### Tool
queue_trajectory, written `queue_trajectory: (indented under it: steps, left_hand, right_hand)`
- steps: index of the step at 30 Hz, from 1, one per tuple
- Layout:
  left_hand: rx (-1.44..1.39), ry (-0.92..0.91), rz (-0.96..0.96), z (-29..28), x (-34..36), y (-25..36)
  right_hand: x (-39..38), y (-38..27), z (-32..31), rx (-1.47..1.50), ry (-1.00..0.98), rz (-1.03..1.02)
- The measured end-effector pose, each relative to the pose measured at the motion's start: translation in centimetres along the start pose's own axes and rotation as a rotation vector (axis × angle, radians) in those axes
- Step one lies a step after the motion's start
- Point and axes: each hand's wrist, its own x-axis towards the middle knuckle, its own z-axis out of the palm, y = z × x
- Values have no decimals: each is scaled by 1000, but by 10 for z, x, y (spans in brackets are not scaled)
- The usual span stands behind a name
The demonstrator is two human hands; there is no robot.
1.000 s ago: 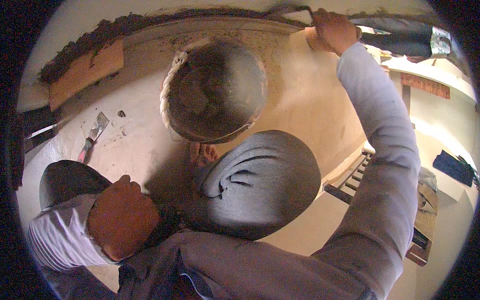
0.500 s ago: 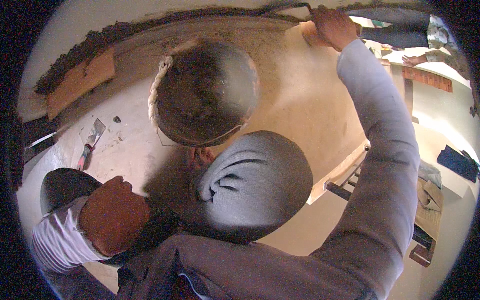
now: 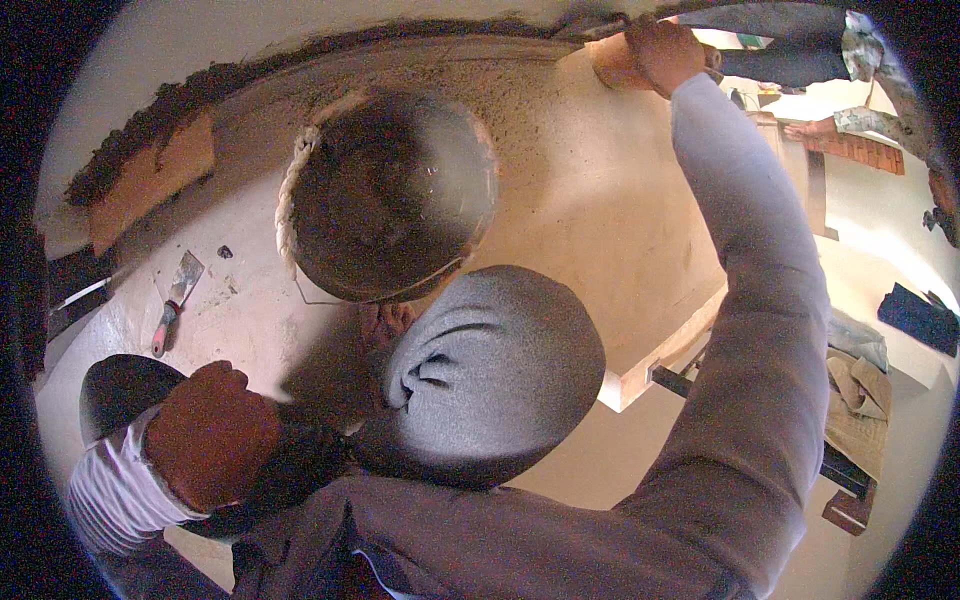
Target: The person scoops cement from a bucket using a trowel and applies it to the floor near a wall. They then use a wooden block to smooth and level the applied cement along the baseboard.
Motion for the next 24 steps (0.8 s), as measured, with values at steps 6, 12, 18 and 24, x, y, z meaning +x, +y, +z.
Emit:
queue_trajectory:
  steps: [6,12,18,24]
  left_hand:
    - [10,-16,28,-12,2,-3]
    - [27,-33,-1,-12,1,0]
    - [44,32,5,-11,-7,-1]
    - [66,103,-104,-4,-18,-1]
  right_hand:
    - [0,4,10,50,29,22]
    - [-7,2,5,115,-24,63]
    - [-16,7,12,37,-77,129]
    - [-97,-14,2,492,-74,261]
